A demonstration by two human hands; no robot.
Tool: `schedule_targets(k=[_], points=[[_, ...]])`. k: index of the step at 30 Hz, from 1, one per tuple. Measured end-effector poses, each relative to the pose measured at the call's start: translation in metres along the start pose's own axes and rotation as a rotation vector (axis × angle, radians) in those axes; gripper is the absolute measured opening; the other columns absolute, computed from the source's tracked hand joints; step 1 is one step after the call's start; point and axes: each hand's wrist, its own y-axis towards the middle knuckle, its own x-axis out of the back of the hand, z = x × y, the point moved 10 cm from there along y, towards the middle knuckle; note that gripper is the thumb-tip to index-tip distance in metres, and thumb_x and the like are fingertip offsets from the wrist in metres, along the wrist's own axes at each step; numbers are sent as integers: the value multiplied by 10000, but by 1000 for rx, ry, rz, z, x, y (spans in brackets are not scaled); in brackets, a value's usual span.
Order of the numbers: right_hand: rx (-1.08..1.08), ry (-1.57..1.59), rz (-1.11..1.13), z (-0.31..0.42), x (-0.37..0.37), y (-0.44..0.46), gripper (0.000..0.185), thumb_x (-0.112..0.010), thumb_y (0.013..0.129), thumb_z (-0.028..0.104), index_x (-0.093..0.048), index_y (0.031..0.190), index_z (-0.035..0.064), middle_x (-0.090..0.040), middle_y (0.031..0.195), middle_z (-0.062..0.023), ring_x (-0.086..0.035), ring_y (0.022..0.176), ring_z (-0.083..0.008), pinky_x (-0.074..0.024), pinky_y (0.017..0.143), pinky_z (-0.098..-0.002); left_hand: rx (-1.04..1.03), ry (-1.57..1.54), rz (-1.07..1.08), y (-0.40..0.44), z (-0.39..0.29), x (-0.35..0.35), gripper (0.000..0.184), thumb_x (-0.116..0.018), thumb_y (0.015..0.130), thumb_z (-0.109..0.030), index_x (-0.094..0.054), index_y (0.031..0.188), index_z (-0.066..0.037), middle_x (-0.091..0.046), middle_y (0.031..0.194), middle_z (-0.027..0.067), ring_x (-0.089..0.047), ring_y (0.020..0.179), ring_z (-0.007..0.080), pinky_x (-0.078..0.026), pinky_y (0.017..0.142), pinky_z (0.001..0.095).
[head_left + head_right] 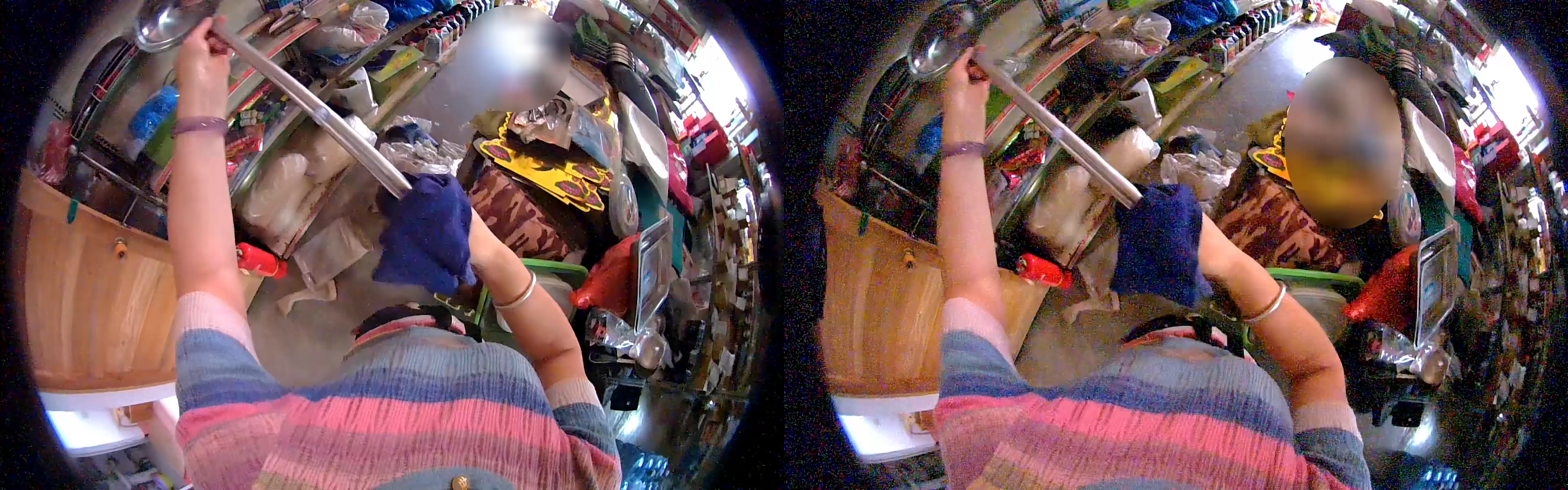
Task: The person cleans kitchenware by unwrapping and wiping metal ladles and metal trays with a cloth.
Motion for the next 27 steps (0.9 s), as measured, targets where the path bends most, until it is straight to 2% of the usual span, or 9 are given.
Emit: schedule_targets(k=[4, 11, 16, 18, 19, 21, 23, 25, 27], points=[[112, -300, -13, 4, 15, -23, 357, -617, 776, 140, -536, 1086, -16, -589, 1055, -114, -565, 944, -190, -433, 867, -328, -91, -56, -39, 27, -37, 17, 116, -527, 854, -103, -539, 765, -30, -504, 625, 32, -419, 537, 113, -394, 568, 258], [-41, 40, -233, -28, 53, -43, 375, -599, 780, 114, -520, 1117, -30, -571, 1103, -110, -564, 949, -178, -452, 856, -324, -112, -27, 38, 24, -40, 14, 78, -539, 839, -55, -521, 783, -5, -563, 688, 75, -469, 568, 105, -397, 495, 207], [59, -924, -143, 14, 70, -11, 400, -579, 778, 84, -497, 1150, -38, -552, 1141, -109, -539, 1007, -193, -430, 893, -331, -176, 18, 99, -18, -43, -15, 99, -618, 771, -70, -617, 720, 15, -565, 665, 50, -423, 515, 76, -308, 436, 189], [171, 194, -390, 10, 98, -6, 426, -659, 689, 128, -570, 1081, -12, -588, 1099, -133, -584, 947, -223, -457, 832, -331, -194, 141, 218, -76, -37, -54, 105, -623, 754, -92, -641, 699, -5, -555, 629, 35, -405, 491, 74, -295, 429, 207], [246, -257, -329, 45, 82, 4, 424, -670, 682, 144, -580, 1069, -2, -592, 1086, -140, -590, 938, -235, -460, 824, -331, -241, 291, 313, -113, -34, -80, 172, -605, 813, -177, -649, 788, -12, -528, 631, -10, -371, 504, 43, -277, 447, 182], [349, -1170, -190, 105, 47, 26, 421, -693, 666, 176, -599, 1044, 17, -600, 1061, -152, -602, 918, -259, -465, 808, -332, -161, 367, 407, -148, -3, -107, 200, -609, 808, -193, -652, 758, -4, -490, 539, -26, -325, 423, 36, -241, 394, 194], [554, -1422, -217, 134, 26, 48, 369, -672, 699, 176, -607, 1035, 37, -606, 1017, -158, -597, 904, -289, -466, 808, -326, -69, 392, 569, -187, 28, -131, 177, -611, 803, -176, -657, 745, -15, -515, 548, -26, -353, 441, 29, -252, 408, 186], [789, -953, -78, 143, 31, 56, 302, -660, 719, 197, -587, 956, 25, -592, 965, -133, -552, 928, -285, -434, 830, -356, -25, 496, 572, -216, 46, -146, 178, -609, 808, -178, -660, 752, -17, -523, 552, -31, -348, 442, 18, -245, 417, 175], [358, -34, -182, 111, 57, 70, 245, -642, 728, 152, -576, 932, 33, -585, 922, -121, -542, 905, -265, -424, 829, -346, -49, 436, 586, -224, 63, -155, 172, -620, 796, -145, -658, 735, 12, -521, 555, -20, -365, 456, 27, -258, 427, 197]])
